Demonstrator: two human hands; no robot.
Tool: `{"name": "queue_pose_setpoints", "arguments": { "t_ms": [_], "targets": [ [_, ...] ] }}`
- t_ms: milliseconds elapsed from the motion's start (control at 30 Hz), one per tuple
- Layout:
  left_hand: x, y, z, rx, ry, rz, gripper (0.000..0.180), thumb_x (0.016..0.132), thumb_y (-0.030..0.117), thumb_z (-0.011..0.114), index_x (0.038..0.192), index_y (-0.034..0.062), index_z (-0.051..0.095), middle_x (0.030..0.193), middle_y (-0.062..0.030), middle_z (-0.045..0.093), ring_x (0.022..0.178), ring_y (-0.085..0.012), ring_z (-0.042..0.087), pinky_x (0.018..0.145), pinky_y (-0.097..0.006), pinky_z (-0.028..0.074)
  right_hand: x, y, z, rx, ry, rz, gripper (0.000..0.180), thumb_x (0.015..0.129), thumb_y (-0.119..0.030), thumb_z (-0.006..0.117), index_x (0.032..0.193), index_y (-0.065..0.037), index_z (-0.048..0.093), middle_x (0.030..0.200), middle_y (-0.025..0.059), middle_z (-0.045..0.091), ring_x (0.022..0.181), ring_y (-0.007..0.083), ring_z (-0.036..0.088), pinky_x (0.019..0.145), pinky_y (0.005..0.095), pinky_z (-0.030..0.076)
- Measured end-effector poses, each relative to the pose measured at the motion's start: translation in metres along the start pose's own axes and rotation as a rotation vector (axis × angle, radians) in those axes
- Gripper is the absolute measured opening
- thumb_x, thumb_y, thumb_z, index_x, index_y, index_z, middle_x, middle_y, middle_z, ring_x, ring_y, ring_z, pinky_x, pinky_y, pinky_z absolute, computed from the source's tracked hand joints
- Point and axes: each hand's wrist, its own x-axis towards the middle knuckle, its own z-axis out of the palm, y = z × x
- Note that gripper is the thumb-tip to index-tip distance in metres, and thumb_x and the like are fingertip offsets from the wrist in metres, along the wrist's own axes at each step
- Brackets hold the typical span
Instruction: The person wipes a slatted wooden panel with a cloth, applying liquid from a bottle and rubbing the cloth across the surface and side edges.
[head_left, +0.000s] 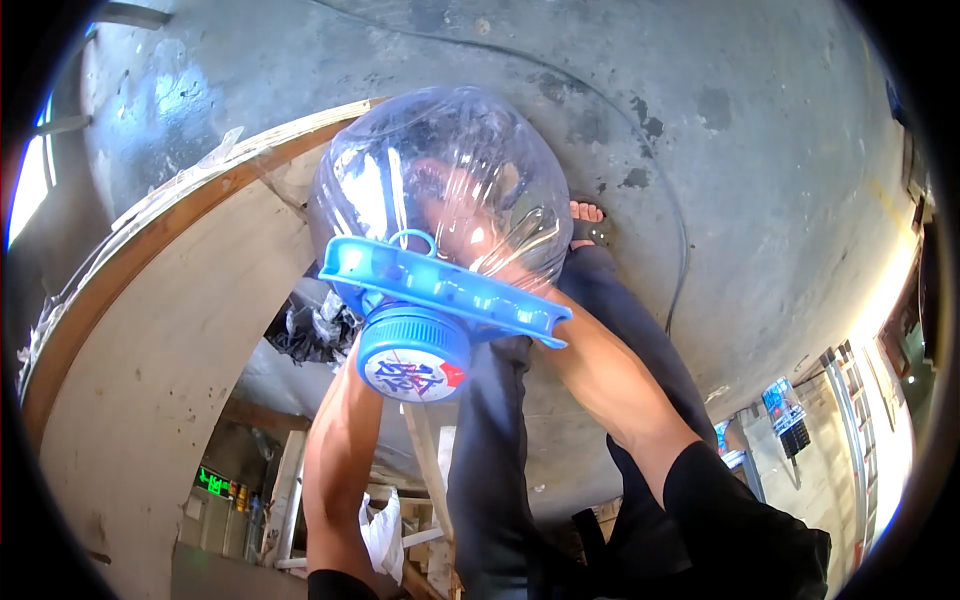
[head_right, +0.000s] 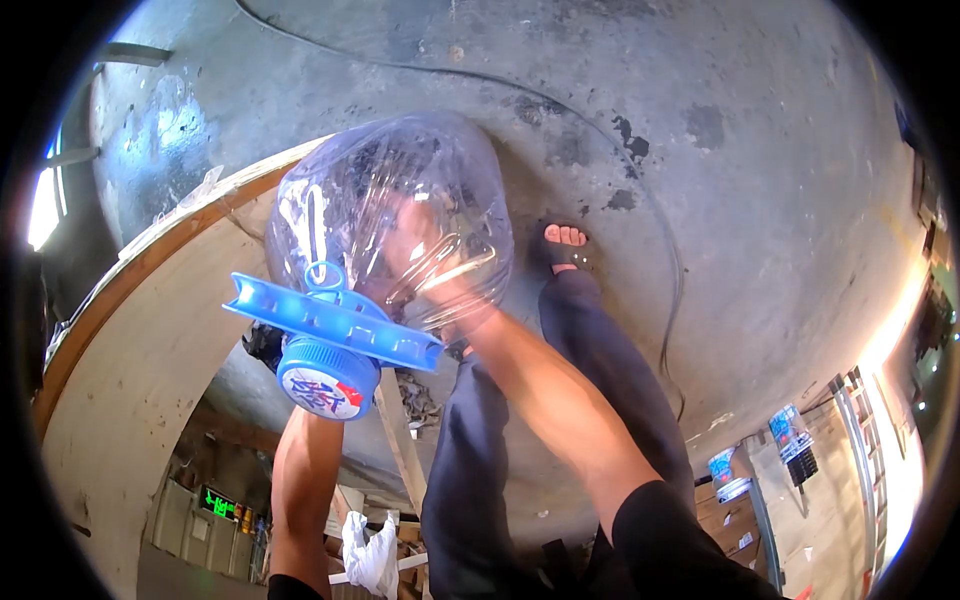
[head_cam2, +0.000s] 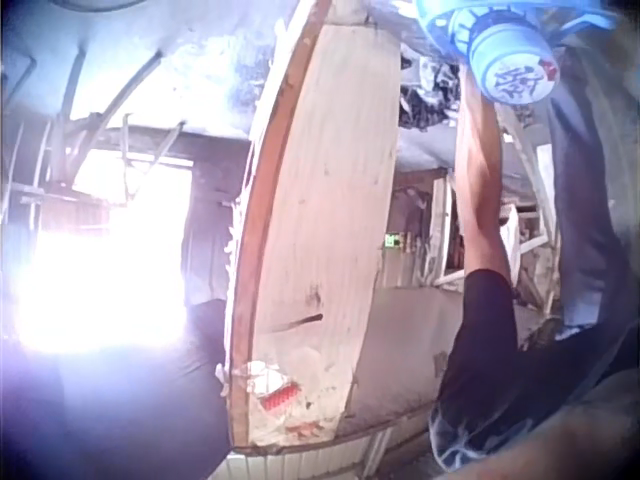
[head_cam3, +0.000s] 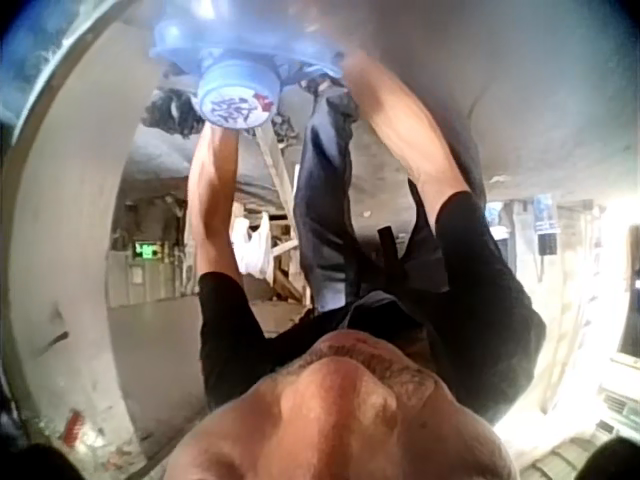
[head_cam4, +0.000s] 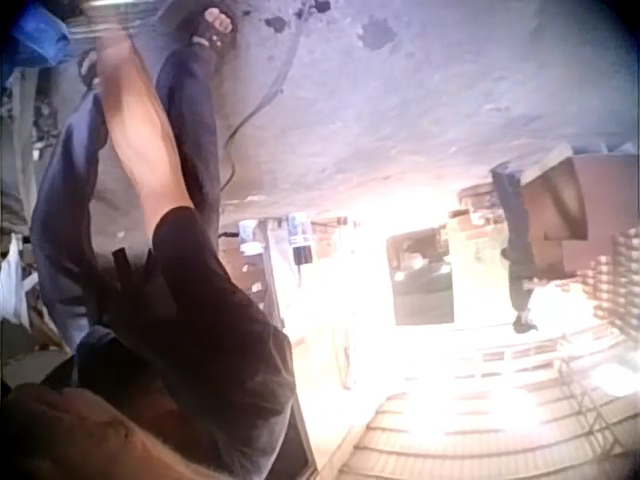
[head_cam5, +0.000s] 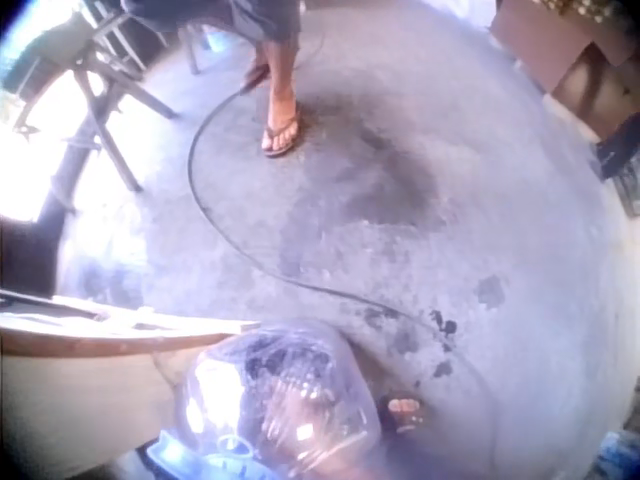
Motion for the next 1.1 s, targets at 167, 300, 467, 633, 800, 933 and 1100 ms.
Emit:
{"name": "queue_pose_setpoints", "arguments": {
  "t_ms": [167,300,467,633,800,933,1100],
  "targets": [
    [0.006,0.005,0.008,0.024,-0.014,0.008,0.028,0.094,0.024,0.063,0.114,0.0064,0.056,0.091,-0.0027,0.057,0.072,-0.0133,0.057,0.058,-0.027,0.045,0.026,0.016,0.022,-0.178,0.173,0.005,0.032,0.082,-0.011,0.067,0.110,0.005,0.067,0.099,0.0307,0.067,0.096,0.0431,0.065,0.085,0.0448,0.052],
    [0.001,0.006,0.004,0.022,0.001,-0.010,0.028,0.094,0.025,0.064,0.113,0.0066,0.056,0.089,-0.0022,0.057,0.070,-0.0128,0.056,0.057,-0.027,0.045,0.026,0.015,0.020,-0.131,0.029,0.155,0.032,0.083,-0.013,0.066,0.113,0.001,0.067,0.101,0.0265,0.069,0.098,0.0400,0.066,0.090,0.0454,0.051],
    [-0.012,0.006,0.000,0.040,0.017,-0.041,0.027,0.093,0.026,0.064,0.111,0.0069,0.056,0.087,-0.0015,0.056,0.068,-0.0122,0.055,0.056,-0.026,0.044,0.003,0.012,-0.012,0.261,-0.385,-0.381,0.035,0.088,-0.007,0.057,0.122,-0.002,0.064,0.107,0.0219,0.069,0.103,0.0345,0.066,0.094,0.0406,0.049],
    [-0.018,-0.007,0.003,0.042,0.016,-0.079,0.027,0.093,0.027,0.065,0.109,0.0072,0.057,0.084,-0.0008,0.055,0.066,-0.0116,0.054,0.055,-0.026,0.043,-0.014,0.002,-0.016,0.356,-0.471,-0.018,0.035,0.089,-0.009,0.057,0.122,-0.002,0.064,0.107,0.0226,0.069,0.101,0.0354,0.067,0.092,0.0419,0.050],
    [-0.016,-0.011,0.012,0.059,0.004,-0.077,0.026,0.093,0.028,0.065,0.107,0.0074,0.057,0.081,-0.0001,0.055,0.064,-0.0109,0.053,0.053,-0.025,0.042,-0.001,0.010,-0.005,0.254,-0.444,-0.001,0.035,0.090,-0.011,0.056,0.122,-0.002,0.063,0.107,0.0232,0.068,0.100,0.0364,0.067,0.089,0.0431,0.050],
    [-0.027,-0.009,-0.001,0.080,0.018,-0.082,0.026,0.093,0.029,0.066,0.106,0.0076,0.057,0.079,0.0005,0.054,0.062,-0.0104,0.053,0.052,-0.025,0.041,-0.008,0.015,0.007,0.225,-0.444,0.031,0.034,0.090,-0.012,0.056,0.122,-0.002,0.063,0.106,0.0236,0.068,0.099,0.0370,0.067,0.088,0.0438,0.051],
    [-0.032,-0.010,-0.013,0.120,0.032,-0.067,0.026,0.092,0.030,0.066,0.104,0.0079,0.058,0.077,0.0012,0.053,0.060,-0.0098,0.052,0.051,-0.024,0.040,-0.009,0.018,0.019,-0.316,-0.077,0.048,0.024,0.087,-0.015,0.054,0.103,0.000,0.063,0.086,0.0234,0.065,0.083,0.0397,0.065,0.070,0.0527,0.050]
  ]
}}
